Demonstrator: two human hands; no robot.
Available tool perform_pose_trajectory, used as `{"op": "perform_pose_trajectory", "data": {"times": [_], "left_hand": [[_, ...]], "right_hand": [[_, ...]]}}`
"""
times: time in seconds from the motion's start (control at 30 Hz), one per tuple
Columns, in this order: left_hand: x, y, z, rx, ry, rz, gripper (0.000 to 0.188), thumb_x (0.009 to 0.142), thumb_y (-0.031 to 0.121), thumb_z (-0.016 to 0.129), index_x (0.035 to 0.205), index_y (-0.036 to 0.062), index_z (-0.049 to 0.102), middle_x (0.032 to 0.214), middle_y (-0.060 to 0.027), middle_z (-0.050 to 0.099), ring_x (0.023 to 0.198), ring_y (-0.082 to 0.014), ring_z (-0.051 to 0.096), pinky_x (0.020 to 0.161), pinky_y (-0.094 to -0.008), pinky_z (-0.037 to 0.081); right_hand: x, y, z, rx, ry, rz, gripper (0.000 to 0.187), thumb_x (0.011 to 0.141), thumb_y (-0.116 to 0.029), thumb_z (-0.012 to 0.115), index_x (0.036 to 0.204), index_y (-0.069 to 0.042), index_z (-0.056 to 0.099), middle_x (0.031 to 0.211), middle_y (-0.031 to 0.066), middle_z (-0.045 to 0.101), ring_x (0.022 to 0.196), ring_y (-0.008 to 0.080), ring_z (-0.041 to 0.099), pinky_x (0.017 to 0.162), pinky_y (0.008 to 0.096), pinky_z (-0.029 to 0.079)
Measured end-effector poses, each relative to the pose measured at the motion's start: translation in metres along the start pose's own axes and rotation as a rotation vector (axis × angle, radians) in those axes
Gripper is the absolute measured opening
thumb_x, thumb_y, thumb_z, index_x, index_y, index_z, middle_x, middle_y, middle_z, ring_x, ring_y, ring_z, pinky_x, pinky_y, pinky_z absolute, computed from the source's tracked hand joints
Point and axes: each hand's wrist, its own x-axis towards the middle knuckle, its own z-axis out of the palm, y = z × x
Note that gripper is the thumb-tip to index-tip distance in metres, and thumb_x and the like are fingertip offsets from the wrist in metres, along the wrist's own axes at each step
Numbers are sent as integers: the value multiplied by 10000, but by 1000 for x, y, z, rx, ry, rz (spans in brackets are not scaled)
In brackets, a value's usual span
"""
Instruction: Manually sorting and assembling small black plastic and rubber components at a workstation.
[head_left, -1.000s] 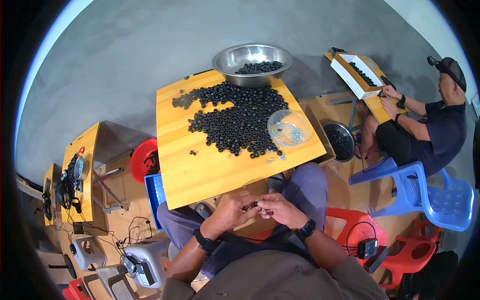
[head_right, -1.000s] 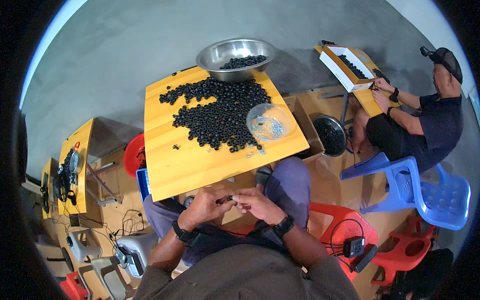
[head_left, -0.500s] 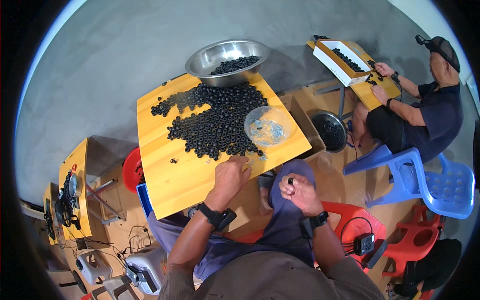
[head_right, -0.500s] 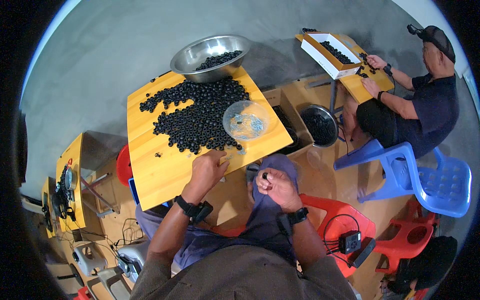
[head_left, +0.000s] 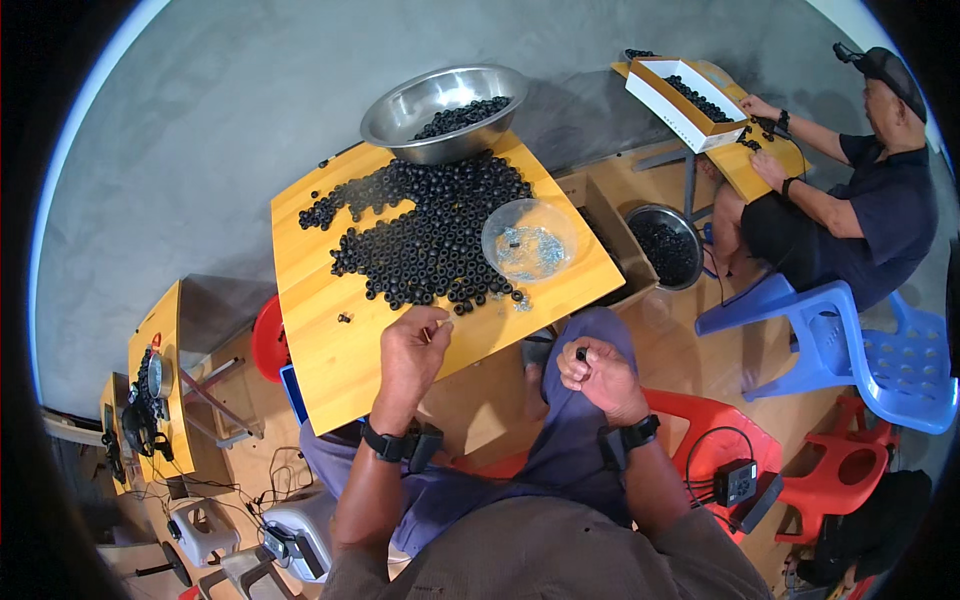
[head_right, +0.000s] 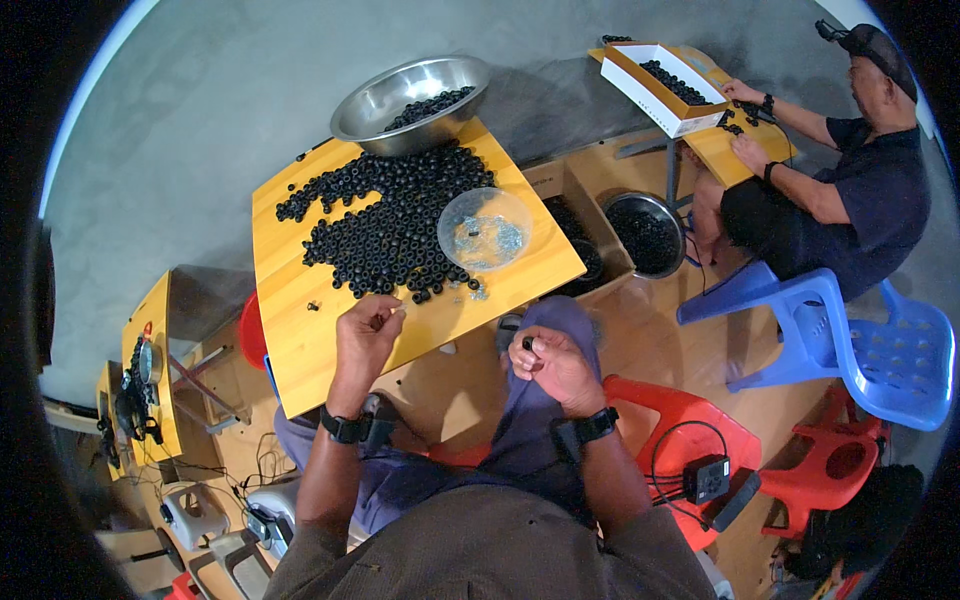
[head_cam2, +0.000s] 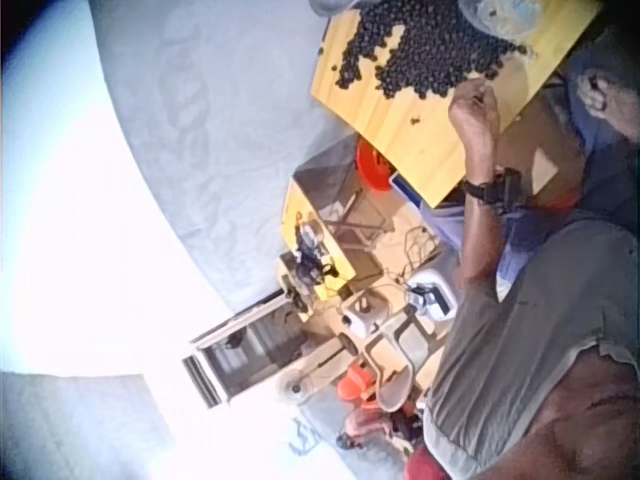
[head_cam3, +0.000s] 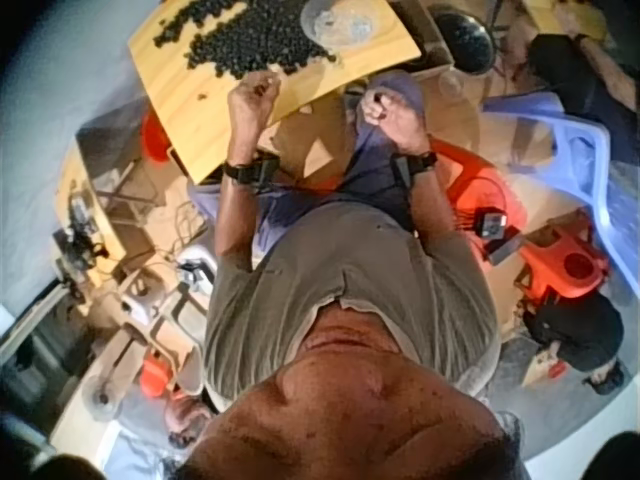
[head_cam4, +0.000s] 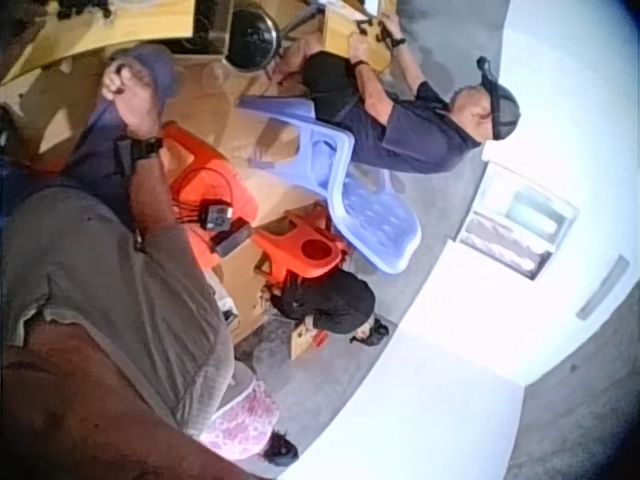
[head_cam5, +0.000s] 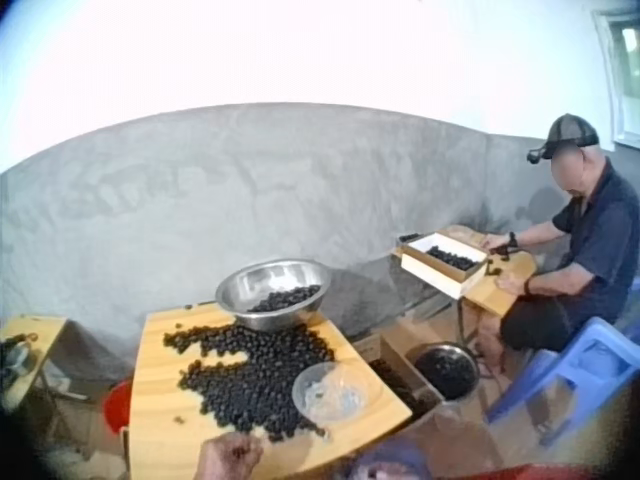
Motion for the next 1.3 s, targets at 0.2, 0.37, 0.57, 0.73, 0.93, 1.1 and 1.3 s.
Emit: {"op": "perform_pose_trajectory", "data": {"times": [0.2,0.37,0.57,0.73,0.93,1.1,1.3], "left_hand": [[4,-23,-37,-68,134,-72,175,869,-2,705,1042,-14,730,802,-34,662,592,-60,516,542,-243,444],[0,-27,-56,86,130,-69,161,857,-4,707,1015,-9,735,809,-57,681,602,-89,551,559,-261,465],[-9,-28,-29,296,-17,14,223,801,67,751,1021,32,742,834,-139,708,693,-276,687,656,-375,547],[-1,-35,-16,479,-93,174,145,820,92,747,950,31,720,842,-148,699,712,-300,686,665,-396,550],[5,-18,-38,45,24,6,73,854,23,740,913,9,699,743,-45,630,613,-117,559,557,-279,462],[17,38,-69,-19,88,16,118,876,-4,727,991,13,707,763,29,599,583,-26,461,520,-213,390],[17,23,-93,25,226,10,81,898,8,710,978,5,705,749,30,607,579,-24,441,518,-219,380]], "right_hand": [[2,-2,13,-67,43,15,316,956,-310,661,899,-8,584,761,-1,450,723,123,437,625,276,382],[-1,-2,6,-68,51,-7,317,956,-311,661,898,-9,586,757,1,447,723,124,436,621,277,383],[3,1,9,-64,23,-8,297,953,-291,662,904,-7,587,762,1,451,723,129,436,621,279,387],[2,-1,7,-44,0,-10,294,952,-286,665,918,-3,591,764,1,454,729,133,433,628,282,386],[3,-1,5,-49,-13,-13,321,962,-309,654,919,1,583,768,2,448,731,136,428,630,288,379],[3,-2,5,-60,-1,-11,329,964,-321,651,897,-8,574,767,5,452,731,131,435,642,286,384],[4,-1,5,-70,2,-19,325,963,-316,654,902,-7,570,764,0,432,728,136,419,628,287,374]]}}
